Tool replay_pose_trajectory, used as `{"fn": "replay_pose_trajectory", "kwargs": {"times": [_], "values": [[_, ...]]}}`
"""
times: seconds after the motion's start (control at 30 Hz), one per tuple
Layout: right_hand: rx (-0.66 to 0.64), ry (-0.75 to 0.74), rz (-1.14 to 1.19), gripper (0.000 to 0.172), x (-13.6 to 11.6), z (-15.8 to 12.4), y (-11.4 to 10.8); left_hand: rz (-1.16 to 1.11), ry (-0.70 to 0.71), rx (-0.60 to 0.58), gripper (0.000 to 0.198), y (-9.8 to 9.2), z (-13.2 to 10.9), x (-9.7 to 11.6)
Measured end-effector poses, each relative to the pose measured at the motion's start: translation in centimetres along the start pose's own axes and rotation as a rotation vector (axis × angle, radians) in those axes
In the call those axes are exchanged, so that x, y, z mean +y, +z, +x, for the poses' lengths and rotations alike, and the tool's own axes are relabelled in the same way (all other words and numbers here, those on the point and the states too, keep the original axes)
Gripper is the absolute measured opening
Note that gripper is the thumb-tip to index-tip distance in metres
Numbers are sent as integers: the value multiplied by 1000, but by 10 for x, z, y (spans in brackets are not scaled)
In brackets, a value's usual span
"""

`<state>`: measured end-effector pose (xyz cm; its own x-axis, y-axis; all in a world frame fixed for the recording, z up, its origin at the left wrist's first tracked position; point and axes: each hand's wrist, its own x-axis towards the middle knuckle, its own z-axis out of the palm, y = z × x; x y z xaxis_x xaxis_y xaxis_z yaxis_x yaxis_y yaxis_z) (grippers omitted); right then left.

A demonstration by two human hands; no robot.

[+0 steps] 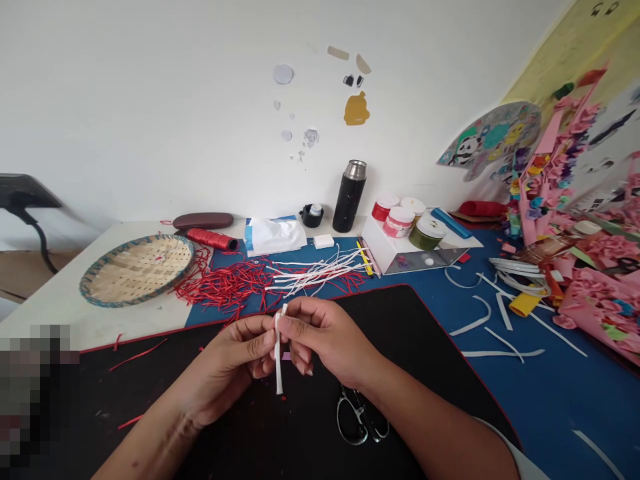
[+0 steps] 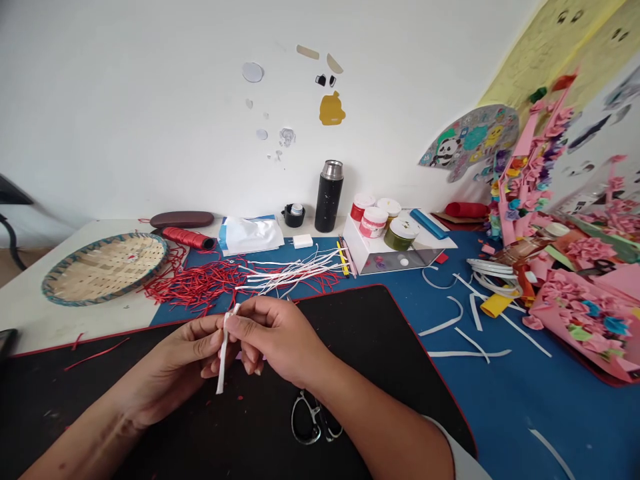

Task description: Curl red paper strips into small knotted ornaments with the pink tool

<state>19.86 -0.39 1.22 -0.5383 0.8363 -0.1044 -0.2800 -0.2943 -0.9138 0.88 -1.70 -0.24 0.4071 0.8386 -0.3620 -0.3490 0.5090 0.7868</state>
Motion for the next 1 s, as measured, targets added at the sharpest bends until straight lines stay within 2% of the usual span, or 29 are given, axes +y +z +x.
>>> {"fn": "replay_pose_trajectory", "kwargs": {"times": [0.23, 0.47, 0.73, 1.0], "values": [[-7, -10, -38, 44, 0, -1, 1, -60, -20, -18, 39, 4, -2, 2], [73, -119, -154, 30, 2, 0, 0, -143, 62, 36, 38, 4, -1, 8], [204, -343, -545, 14, 6, -4, 3, -254, 117, 105, 38, 7, 0, 13], [158, -552, -849, 20, 7, -7, 2, -262, 134, 136, 37, 4, 2, 9]]}}
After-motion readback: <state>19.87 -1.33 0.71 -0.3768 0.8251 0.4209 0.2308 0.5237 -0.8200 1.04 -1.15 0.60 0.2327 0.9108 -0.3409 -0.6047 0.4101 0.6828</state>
